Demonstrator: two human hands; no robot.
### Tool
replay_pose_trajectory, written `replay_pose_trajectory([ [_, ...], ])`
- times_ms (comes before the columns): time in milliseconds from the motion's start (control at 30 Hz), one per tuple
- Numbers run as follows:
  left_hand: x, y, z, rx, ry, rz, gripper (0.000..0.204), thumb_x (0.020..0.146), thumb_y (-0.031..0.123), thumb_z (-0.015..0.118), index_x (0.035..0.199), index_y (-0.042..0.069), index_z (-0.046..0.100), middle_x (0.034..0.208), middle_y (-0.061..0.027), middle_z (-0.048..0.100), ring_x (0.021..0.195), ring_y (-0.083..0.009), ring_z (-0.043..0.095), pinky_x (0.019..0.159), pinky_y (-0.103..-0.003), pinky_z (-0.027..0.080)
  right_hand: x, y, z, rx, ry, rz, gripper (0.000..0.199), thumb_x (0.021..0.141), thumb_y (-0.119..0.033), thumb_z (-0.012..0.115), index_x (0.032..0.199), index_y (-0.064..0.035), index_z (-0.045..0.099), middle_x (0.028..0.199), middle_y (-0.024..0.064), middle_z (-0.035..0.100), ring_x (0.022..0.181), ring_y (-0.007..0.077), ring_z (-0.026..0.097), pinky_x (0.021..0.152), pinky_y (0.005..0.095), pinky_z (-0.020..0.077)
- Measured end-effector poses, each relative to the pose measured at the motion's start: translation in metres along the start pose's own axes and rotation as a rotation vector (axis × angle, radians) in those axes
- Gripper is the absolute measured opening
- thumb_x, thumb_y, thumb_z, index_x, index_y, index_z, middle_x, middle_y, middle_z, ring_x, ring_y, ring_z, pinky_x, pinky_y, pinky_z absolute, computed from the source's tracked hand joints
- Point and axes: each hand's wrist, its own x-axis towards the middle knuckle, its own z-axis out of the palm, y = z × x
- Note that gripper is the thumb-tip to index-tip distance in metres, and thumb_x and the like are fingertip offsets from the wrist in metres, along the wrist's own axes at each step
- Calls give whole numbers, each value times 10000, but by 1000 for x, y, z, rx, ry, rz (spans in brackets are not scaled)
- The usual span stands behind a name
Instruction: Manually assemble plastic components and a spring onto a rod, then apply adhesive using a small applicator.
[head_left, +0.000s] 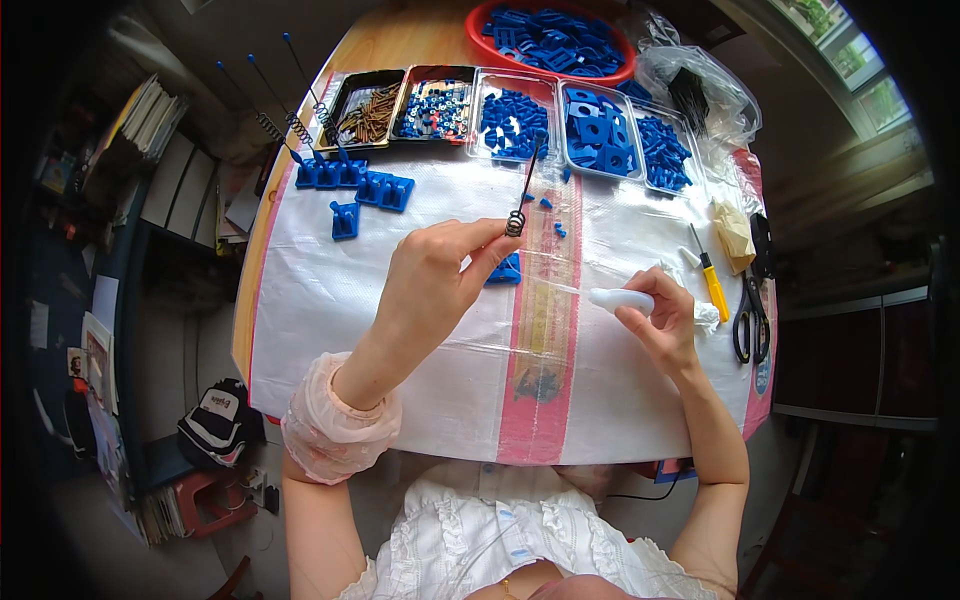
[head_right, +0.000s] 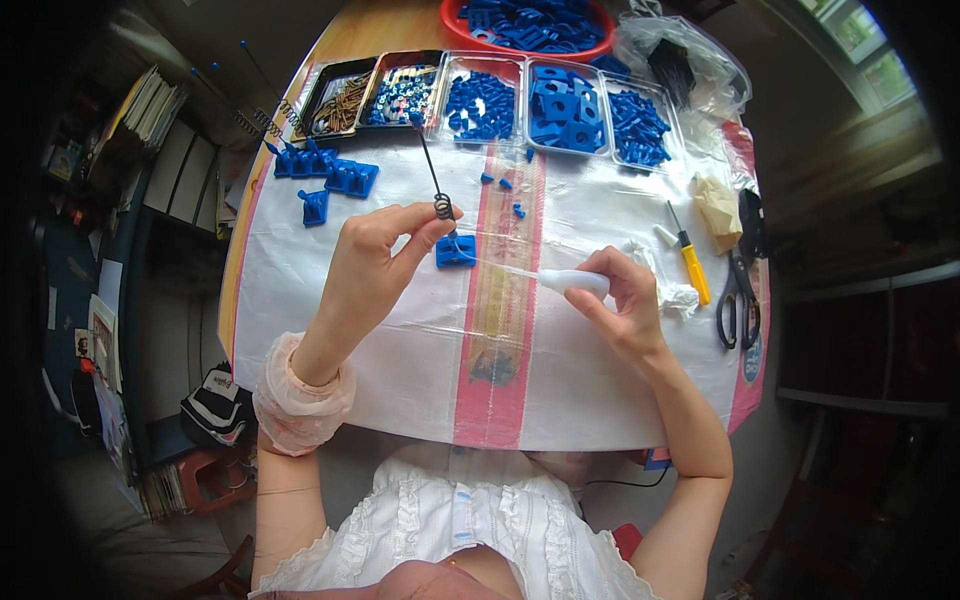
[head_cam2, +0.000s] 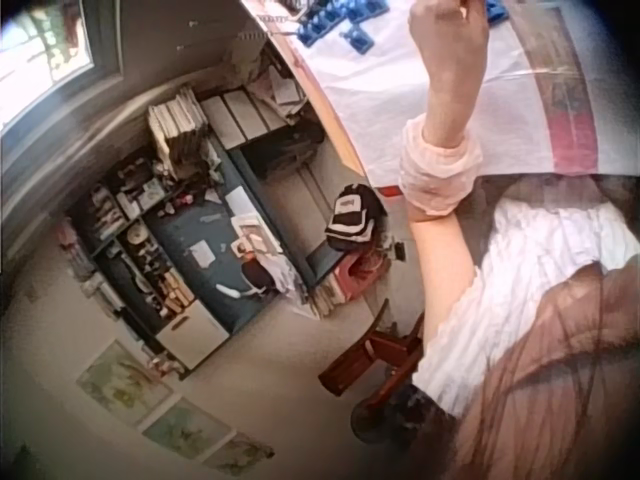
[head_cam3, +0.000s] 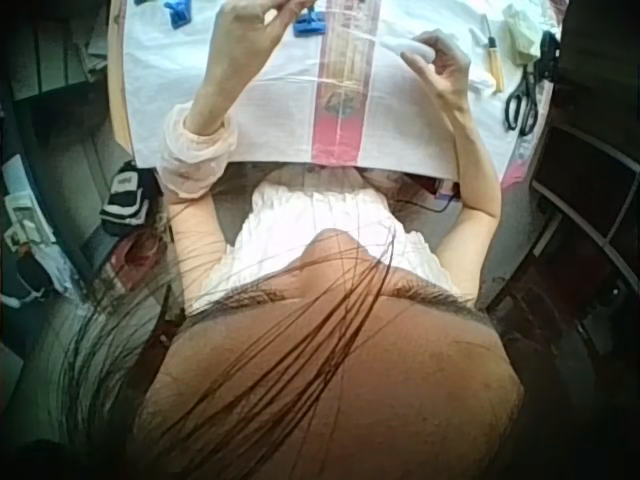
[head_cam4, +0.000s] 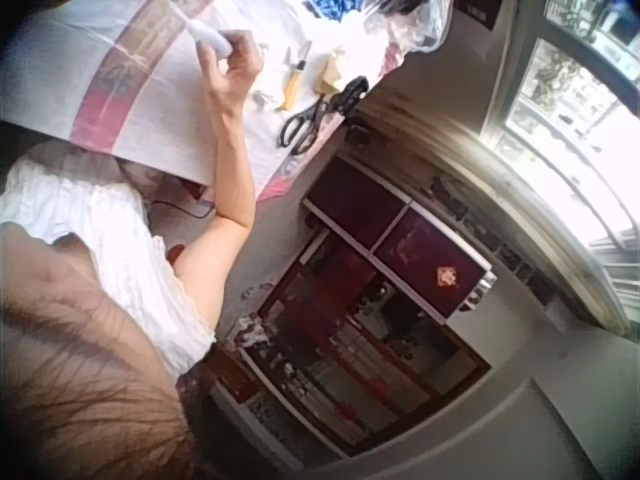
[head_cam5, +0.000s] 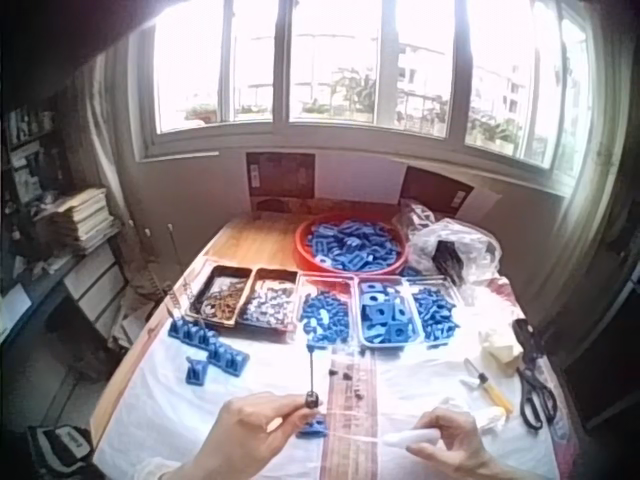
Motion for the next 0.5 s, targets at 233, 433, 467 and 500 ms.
replay_pose_trajectory([
  [233, 0, 1, 0, -11, -3, -9, 208, 1012, 152, 716, 1131, 1, 795, 850, -137, 766, 678, -171, 659, 607, -303, 470, -1, 3, -4, 6, 11, -2, 175, 894, -33, 778, 1018, 12, 664, 931, 21, 665, 865, 77, 607, 782, 239, 468],
  [433, 0, 1, -1, 10, -13, -8, 209, 1009, 154, 723, 1126, -3, 796, 828, -131, 756, 649, -165, 627, 586, -303, 444, -2, 3, -5, 8, 22, 2, 176, 895, -38, 780, 1022, 9, 666, 936, 21, 664, 871, 79, 609, 787, 241, 471],
  [467, 0, 0, -1, 9, -12, -6, 209, 1008, 154, 723, 1125, -3, 796, 827, -130, 756, 647, -165, 625, 584, -303, 442, -2, 3, -5, 9, 26, 4, 175, 896, -38, 779, 1022, 8, 666, 936, 20, 664, 871, 79, 609, 787, 242, 471],
  [500, 0, 0, -1, 8, -11, -6, 209, 1008, 153, 724, 1125, -3, 796, 831, -130, 758, 652, -165, 630, 587, -302, 447, -2, 4, -5, 9, 31, 5, 174, 897, -38, 778, 1023, 8, 667, 936, 20, 664, 871, 79, 609, 788, 242, 472],
])
